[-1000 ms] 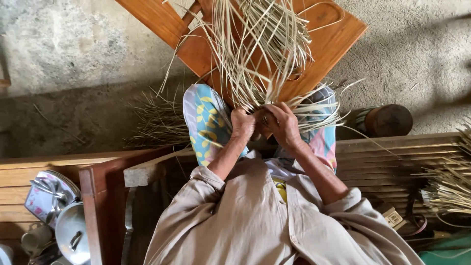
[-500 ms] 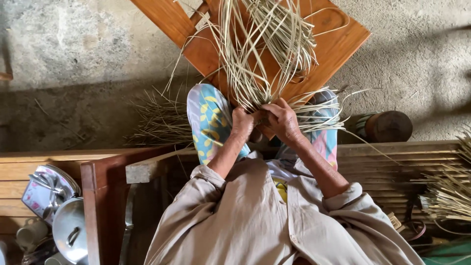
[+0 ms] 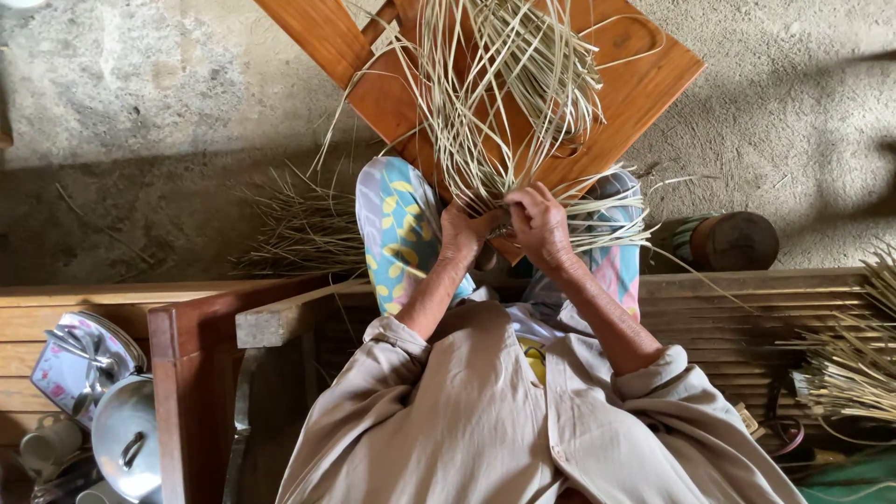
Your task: Weaving individual straw strands together to create a craft item
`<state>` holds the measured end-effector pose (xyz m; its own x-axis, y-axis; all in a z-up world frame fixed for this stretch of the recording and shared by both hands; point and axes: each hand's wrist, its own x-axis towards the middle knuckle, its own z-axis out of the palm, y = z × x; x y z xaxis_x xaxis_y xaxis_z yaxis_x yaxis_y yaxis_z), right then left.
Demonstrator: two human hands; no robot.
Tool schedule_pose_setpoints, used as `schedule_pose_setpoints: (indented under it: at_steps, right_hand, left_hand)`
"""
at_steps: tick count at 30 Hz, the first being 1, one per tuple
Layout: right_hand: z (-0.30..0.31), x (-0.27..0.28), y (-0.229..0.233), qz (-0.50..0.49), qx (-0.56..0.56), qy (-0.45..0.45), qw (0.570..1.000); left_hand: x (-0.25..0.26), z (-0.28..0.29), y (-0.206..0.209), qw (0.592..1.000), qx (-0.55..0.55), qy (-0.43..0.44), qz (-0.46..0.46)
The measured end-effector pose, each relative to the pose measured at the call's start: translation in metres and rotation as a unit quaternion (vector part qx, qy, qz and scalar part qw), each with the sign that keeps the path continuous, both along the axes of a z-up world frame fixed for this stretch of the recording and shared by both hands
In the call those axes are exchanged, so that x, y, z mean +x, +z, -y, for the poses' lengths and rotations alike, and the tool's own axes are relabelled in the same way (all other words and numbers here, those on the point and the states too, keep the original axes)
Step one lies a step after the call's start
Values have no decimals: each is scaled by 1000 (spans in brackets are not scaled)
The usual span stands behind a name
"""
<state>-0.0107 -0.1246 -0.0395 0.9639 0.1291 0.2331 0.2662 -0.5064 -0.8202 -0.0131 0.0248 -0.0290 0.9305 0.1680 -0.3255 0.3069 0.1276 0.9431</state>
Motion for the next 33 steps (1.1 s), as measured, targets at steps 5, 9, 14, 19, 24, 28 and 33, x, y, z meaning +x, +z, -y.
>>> schedule_pose_setpoints:
  at_steps: [5,9,14,19,24,28,33]
  right_hand:
    - [-1,-5,1,-13,4,-1,1000]
    - [-2,-1,7,-17,8,9,1000]
    - [-2,14,16,-29,-30,72,997]
    - [1,23,3,-51,-48,76,995]
    - [-1,23,27,-141,50,23,988]
    - [5,21,10,-193,190,-15,963]
    - [9,14,8,-228,250,-61,939]
  left_hand:
    - [-2,-8,22,997,78,-26,14]
    - [-7,3,-15,993,105,5,53]
    - [-10,5,4,986,137,38,87]
    - [-4,-5,14,966,246,-8,85]
    - [6,-11,-5,971,225,-84,-9]
    - [5,-13,-73,982,177,-69,-10]
    - [-4,6,-39,981,185,-22,-56]
